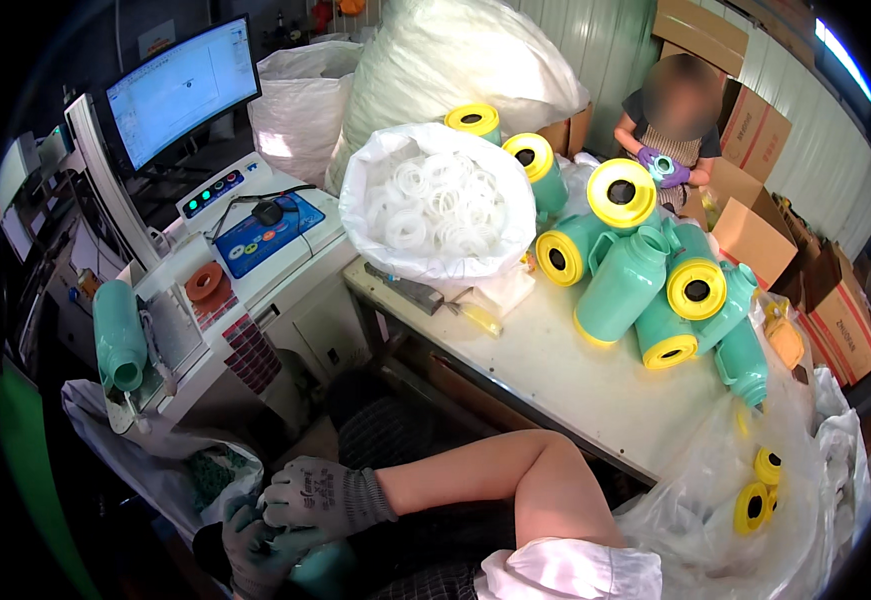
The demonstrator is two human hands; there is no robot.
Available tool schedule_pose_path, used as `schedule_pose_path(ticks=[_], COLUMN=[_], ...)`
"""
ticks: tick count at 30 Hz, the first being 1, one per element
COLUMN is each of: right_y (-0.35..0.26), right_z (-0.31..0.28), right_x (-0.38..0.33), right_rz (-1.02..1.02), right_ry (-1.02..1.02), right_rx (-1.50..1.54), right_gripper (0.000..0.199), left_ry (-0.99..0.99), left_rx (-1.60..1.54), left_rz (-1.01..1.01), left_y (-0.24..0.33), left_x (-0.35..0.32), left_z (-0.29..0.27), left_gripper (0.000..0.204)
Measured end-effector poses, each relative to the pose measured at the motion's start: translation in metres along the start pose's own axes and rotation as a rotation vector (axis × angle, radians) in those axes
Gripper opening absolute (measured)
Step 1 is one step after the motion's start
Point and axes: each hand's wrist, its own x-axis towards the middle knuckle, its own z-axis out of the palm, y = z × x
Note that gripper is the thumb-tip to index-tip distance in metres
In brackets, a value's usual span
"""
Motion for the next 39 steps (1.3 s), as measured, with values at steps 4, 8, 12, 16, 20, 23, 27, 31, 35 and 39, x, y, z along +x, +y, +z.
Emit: schedule_pose_path(ticks=[4, 8, 12, 16, 20, 23, 27, 31, 35, 39], right_y=[0.000, -0.012, -0.015, -0.026, -0.025, -0.024, -0.026, -0.023, -0.019, -0.029], right_z=[0.002, -0.003, 0.010, 0.020, 0.053, 0.058, 0.055, 0.048, 0.047, 0.044], right_x=[-0.005, -0.010, -0.014, -0.011, -0.011, -0.005, 0.004, 0.000, -0.012, -0.009], right_rz=[-0.074, 0.010, 0.170, 0.224, 0.205, 0.153, 0.105, 0.138, 0.098, 0.060], right_ry=[0.016, -0.145, -0.295, -0.174, -0.107, -0.053, -0.087, -0.125, -0.019, 0.033], right_rx=[-0.041, 0.026, 0.148, 0.118, 0.041, -0.042, -0.108, -0.077, -0.044, -0.025], right_gripper=[0.035, 0.044, 0.049, 0.051, 0.049, 0.044, 0.040, 0.040, 0.040, 0.039], left_ry=[0.004, -0.083, -0.198, -0.132, -0.215, -0.451, -0.555, -0.621, -0.737, -0.750], left_rx=[-0.053, -0.128, -0.086, 0.234, 0.364, 0.438, 0.546, 0.466, 0.229, 0.275], left_rz=[0.004, -0.065, -0.096, 0.021, -0.143, -0.300, -0.180, -0.103, -0.208, -0.279], left_y=[0.016, 0.020, 0.019, 0.029, 0.031, 0.021, 0.016, 0.012, -0.004, 0.001], left_x=[0.002, 0.001, 0.004, 0.008, 0.012, 0.009, 0.041, 0.068, 0.062, 0.048], left_z=[-0.015, -0.023, -0.027, -0.034, -0.045, -0.054, -0.064, -0.062, -0.055, -0.062], left_gripper=[0.034, 0.029, 0.026, 0.023, 0.027, 0.033, 0.028, 0.022, 0.019, 0.023])
